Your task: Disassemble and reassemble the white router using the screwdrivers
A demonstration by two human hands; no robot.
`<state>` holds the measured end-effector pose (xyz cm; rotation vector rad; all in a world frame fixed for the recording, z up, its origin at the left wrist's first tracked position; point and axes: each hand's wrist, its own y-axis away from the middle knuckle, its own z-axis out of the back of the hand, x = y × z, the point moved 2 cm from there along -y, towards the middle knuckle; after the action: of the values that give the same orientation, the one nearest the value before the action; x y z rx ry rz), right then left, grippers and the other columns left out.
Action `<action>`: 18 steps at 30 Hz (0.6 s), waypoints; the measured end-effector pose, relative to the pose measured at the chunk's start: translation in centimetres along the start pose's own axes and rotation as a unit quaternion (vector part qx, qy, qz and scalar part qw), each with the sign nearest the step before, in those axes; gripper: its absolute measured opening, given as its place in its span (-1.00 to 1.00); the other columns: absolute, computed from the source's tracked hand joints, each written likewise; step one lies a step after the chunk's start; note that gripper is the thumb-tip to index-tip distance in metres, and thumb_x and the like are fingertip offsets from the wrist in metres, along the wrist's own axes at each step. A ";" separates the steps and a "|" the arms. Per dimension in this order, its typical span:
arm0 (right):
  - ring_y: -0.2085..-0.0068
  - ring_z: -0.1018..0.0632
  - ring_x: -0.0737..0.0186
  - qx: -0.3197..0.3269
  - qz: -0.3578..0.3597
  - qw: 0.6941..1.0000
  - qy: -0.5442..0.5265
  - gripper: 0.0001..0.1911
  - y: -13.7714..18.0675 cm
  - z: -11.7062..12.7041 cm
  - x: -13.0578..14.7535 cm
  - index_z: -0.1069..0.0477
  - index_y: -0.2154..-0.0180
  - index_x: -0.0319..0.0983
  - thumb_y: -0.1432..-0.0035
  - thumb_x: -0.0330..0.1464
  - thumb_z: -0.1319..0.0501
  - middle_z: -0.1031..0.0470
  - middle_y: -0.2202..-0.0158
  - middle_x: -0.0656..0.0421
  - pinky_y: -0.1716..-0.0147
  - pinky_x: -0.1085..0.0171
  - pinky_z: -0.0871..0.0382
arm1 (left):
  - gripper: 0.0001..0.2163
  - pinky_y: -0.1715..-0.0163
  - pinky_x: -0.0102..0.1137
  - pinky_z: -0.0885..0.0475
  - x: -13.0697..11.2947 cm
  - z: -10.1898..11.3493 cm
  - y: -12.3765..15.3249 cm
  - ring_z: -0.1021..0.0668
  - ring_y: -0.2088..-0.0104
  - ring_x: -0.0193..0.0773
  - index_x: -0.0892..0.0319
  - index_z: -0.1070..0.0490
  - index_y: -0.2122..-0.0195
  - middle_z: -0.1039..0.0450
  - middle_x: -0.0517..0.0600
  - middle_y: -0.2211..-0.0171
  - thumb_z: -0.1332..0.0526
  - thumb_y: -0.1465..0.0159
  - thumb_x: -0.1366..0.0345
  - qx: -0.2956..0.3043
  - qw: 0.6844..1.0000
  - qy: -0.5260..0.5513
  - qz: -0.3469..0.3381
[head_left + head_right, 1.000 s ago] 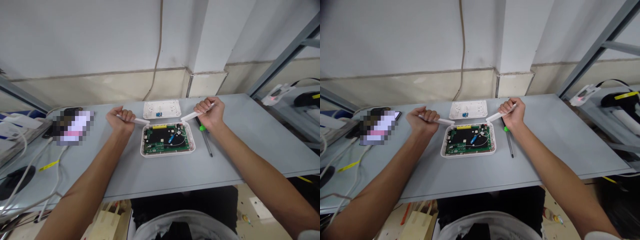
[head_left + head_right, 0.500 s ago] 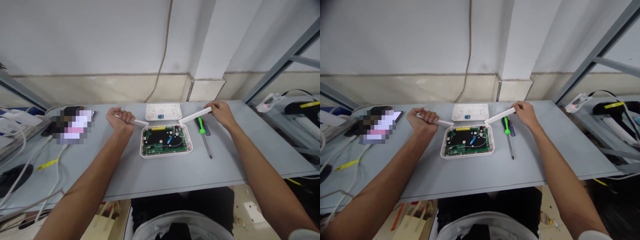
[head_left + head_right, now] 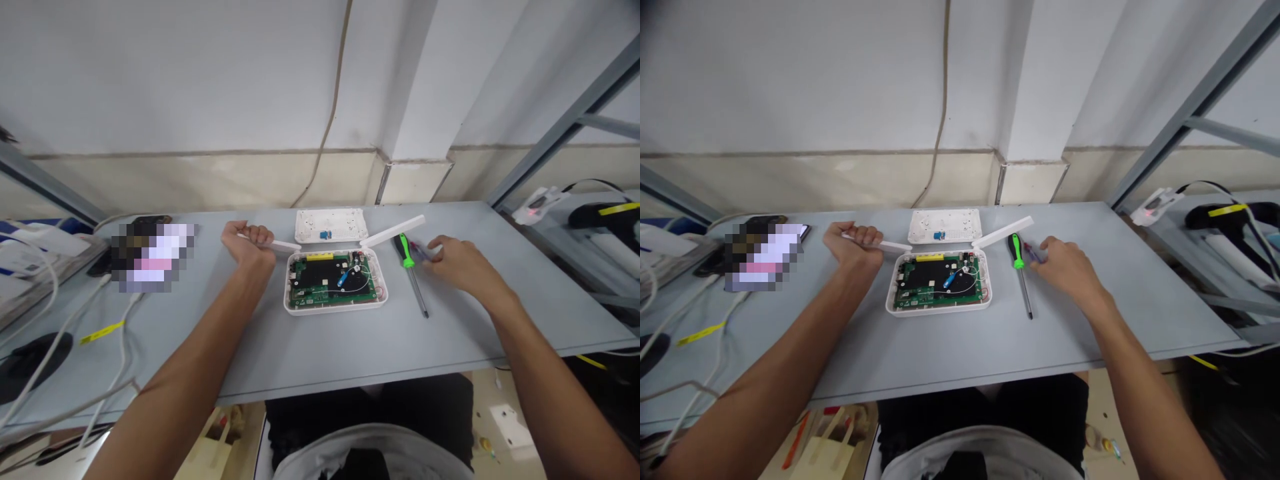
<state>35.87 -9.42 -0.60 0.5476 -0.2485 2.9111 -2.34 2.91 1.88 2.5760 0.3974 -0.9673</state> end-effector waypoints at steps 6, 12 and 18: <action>0.35 -0.60 -0.21 -0.153 0.012 0.988 -0.009 -0.88 2.1 4.0 -2.1 -0.45 0.41 -0.01 -0.20 -0.26 -0.28 -0.55 0.48 0.12 0.35 -0.10 -0.43 | -0.60 0.67 -0.43 -0.07 0.1 0.3 -0.7 -0.10 0.73 -0.45 0.09 0.18 0.52 0.12 -0.24 0.71 -0.17 -0.18 0.29 0.009 1.000 -0.012 -0.006; 0.39 -0.58 0.14 -0.320 0.052 0.929 -0.180 -0.79 7.9 6.9 5.0 -0.56 0.02 -0.13 -0.40 -0.21 -0.26 -0.56 0.36 0.14 0.34 0.12 -0.48 | -0.63 0.65 -0.47 -0.05 -0.4 -0.9 0.3 -0.10 0.71 -0.47 0.11 0.06 0.52 0.08 -0.25 0.71 -0.13 -0.36 0.32 -0.071 0.997 0.030 -0.001; 0.45 -0.47 0.40 -0.202 0.333 0.895 -0.219 -0.85 10.5 3.7 12.9 -0.53 0.09 -0.27 -0.31 -0.52 -0.31 -0.52 0.38 0.21 0.44 0.34 -0.44 | -0.63 0.64 -0.48 -0.10 1.1 -1.3 1.7 -0.12 0.70 -0.47 0.11 -0.01 0.53 0.06 -0.25 0.69 -0.19 -0.34 0.34 -0.046 0.998 0.033 0.018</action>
<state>23.27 -18.58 6.23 1.2359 -1.3016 3.1287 -0.16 2.06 2.40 2.5278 0.4032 -0.8343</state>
